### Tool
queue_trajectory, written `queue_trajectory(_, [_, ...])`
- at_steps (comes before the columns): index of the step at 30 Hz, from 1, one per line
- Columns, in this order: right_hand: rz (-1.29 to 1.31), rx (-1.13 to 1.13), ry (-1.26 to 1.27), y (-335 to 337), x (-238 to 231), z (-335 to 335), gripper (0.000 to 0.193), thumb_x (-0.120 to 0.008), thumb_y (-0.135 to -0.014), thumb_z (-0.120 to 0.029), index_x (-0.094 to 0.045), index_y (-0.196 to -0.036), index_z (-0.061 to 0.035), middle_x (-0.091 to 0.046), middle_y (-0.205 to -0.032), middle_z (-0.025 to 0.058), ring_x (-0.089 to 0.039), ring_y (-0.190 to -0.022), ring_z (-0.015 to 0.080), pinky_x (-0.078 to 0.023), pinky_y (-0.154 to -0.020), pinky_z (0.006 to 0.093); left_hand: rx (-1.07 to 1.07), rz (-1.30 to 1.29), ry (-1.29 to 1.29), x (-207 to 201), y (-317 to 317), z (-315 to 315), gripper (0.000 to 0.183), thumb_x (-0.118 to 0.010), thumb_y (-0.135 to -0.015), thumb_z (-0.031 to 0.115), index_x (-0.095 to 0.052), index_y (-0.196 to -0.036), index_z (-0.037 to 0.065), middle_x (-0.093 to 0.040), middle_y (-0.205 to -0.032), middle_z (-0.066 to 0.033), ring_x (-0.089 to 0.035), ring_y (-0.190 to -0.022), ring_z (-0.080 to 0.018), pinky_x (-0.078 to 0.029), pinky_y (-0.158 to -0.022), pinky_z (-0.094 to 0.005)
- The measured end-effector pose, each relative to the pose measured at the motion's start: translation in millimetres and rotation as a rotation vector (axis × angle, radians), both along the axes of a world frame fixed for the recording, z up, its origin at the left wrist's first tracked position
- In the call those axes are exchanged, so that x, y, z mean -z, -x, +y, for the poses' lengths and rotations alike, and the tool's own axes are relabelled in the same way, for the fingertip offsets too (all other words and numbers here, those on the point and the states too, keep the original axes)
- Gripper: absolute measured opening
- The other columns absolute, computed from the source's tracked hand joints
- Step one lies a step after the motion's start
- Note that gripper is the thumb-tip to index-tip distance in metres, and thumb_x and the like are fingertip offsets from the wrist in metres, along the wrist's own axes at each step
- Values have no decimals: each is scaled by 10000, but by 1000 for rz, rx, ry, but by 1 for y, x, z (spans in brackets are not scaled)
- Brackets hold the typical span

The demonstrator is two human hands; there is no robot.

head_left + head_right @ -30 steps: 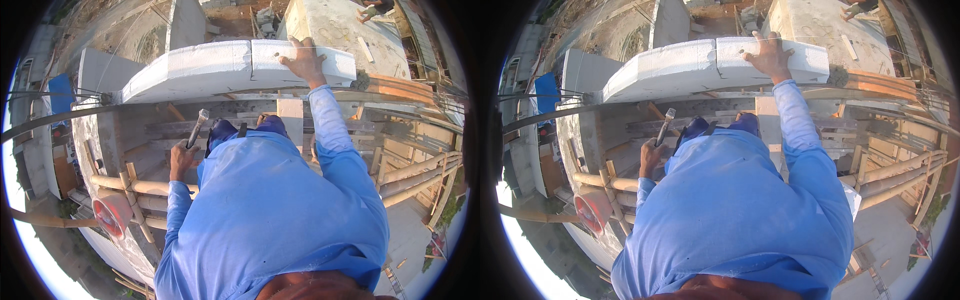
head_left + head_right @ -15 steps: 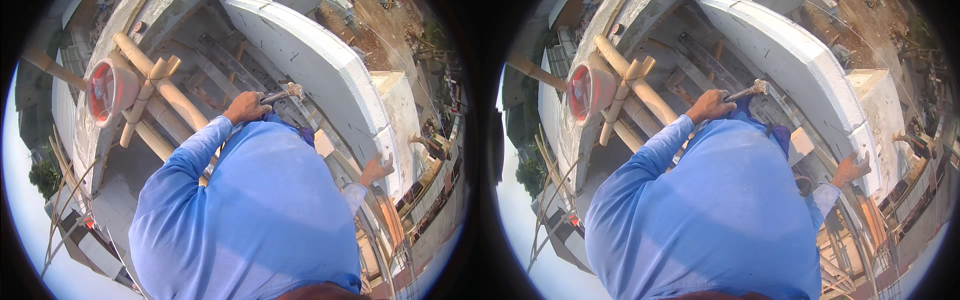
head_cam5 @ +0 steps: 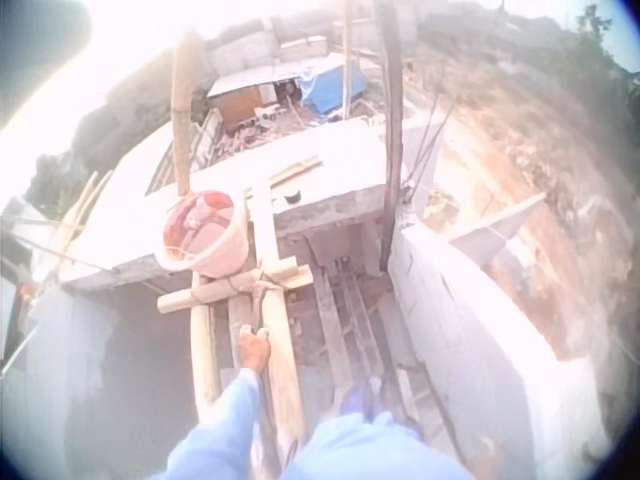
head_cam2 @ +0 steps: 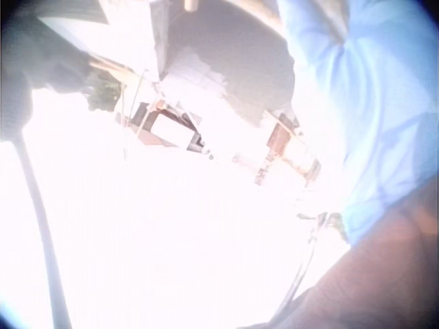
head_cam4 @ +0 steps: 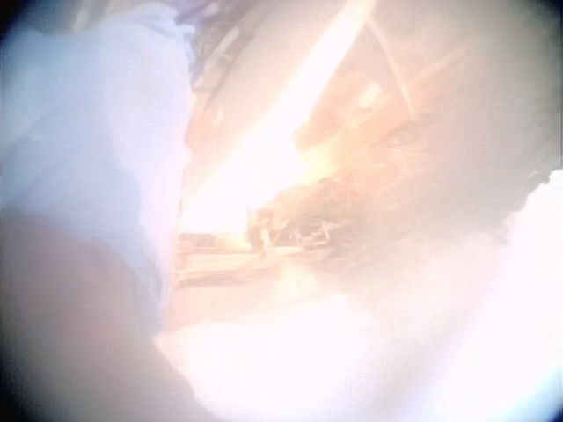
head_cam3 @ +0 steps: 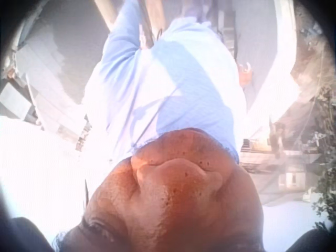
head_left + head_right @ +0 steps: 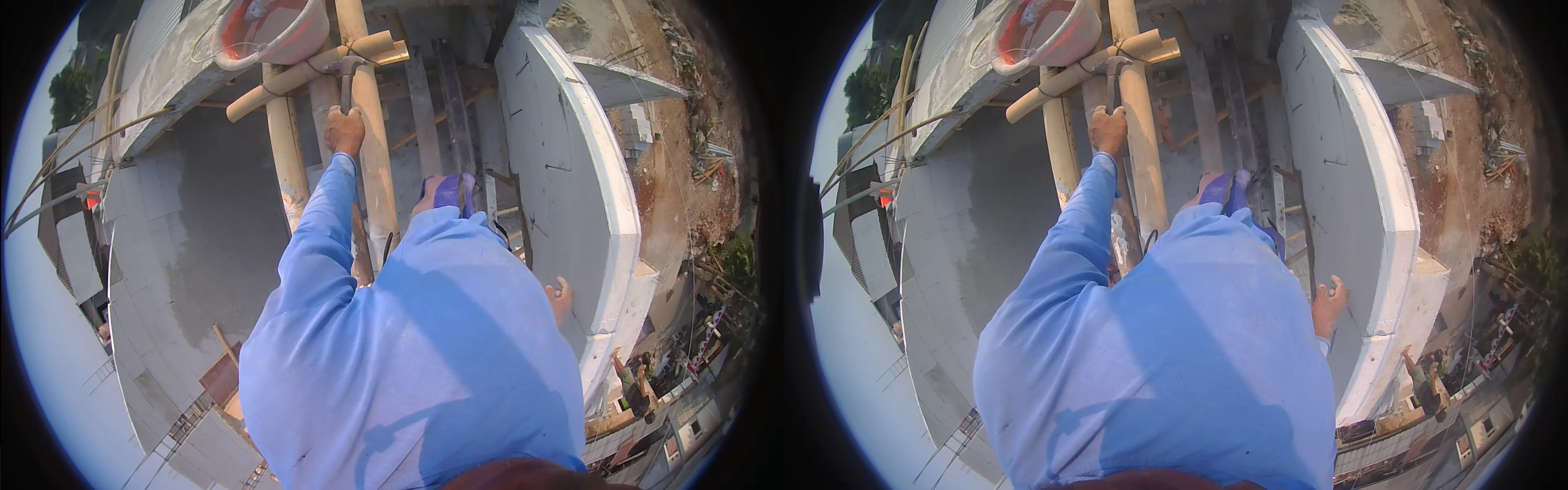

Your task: The person builds a wall using aerated concrete blocks and mortar while standing on a bamboo scaffold. They use a trowel to apply mortar from a bucket to the top of the existing wall, place a block onto the mortar, and use a hammer to tap it into alignment with a guide string.

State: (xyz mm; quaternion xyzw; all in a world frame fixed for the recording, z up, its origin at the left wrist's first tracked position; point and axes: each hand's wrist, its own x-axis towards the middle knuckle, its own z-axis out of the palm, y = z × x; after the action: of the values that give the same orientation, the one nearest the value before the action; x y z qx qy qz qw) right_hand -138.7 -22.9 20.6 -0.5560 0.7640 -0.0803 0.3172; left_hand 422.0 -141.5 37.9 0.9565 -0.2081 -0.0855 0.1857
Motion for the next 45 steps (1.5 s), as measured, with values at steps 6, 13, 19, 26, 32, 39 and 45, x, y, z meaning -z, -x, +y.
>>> queue_trajectory(6, [-21,109,-170,9,2,-11,413,-578,-783,-134,-563,-1169,9,-543,-900,142,-514,-816,234,-429,-766,368,-424,210,257,22,-30,-52,498,-633,-777,217,-552,-1160,-90,-591,-1129,-293,-576,-1092,-378,-444,-942,-400])
queue_trajectory(13, [88,70,-145,24,13,26,452,-597,-743,-215,-588,-1126,25,-549,-865,168,-528,-777,252,-429,-731,384,-484,210,207,60,-60,-71,477,-634,-769,216,-563,-1141,-73,-605,-1132,-263,-605,-1050,-369,-466,-909,-414])
queue_trajectory(19, [62,193,-284,22,39,51,471,-591,-747,-266,-594,-1123,17,-563,-902,189,-534,-836,271,-430,-778,383,-463,327,224,86,-92,-78,547,-648,-778,276,-534,-1202,-50,-586,-1186,-243,-596,-1077,-349,-465,-933,-412])
queue_trajectory(26, [-13,179,-209,5,33,55,469,-576,-776,-275,-581,-1149,9,-561,-982,205,-533,-896,279,-422,-832,400,-221,110,44,47,-72,-81,482,-620,-815,301,-557,-1153,-38,-610,-1112,-235,-584,-1069,-356,-452,-913,-408])
queue_trajectory(32, [-90,301,7,-63,-10,0,409,-565,-794,-230,-595,-1132,-1,-556,-960,186,-560,-842,265,-447,-788,378,747,323,171,1,68,-118,321,-533,-897,224,-555,-1100,-24,-647,-951,-239,-628,-932,-353,-475,-833,-404])
queue_trajectory(39, [-367,220,318,-126,-76,-65,385,-467,-938,-291,-512,-1181,4,-539,-1148,201,-549,-1036,378,-425,-912,434,1553,1428,-113,-41,305,-78,389,-429,-980,302,-528,-1186,-13,-615,-934,-98,-624,-842,-199,-485,-748,-309])
queue_trajectory(45, [-247,515,234,-134,-97,-7,331,-538,-878,-277,-571,-1044,7,-608,-1072,214,-606,-951,373,-482,-799,466,1786,1605,-623,-89,348,-30,596,-359,-974,480,-410,-1320,-3,-607,-921,-119,-602,-755,-178,-480,-624,-286])
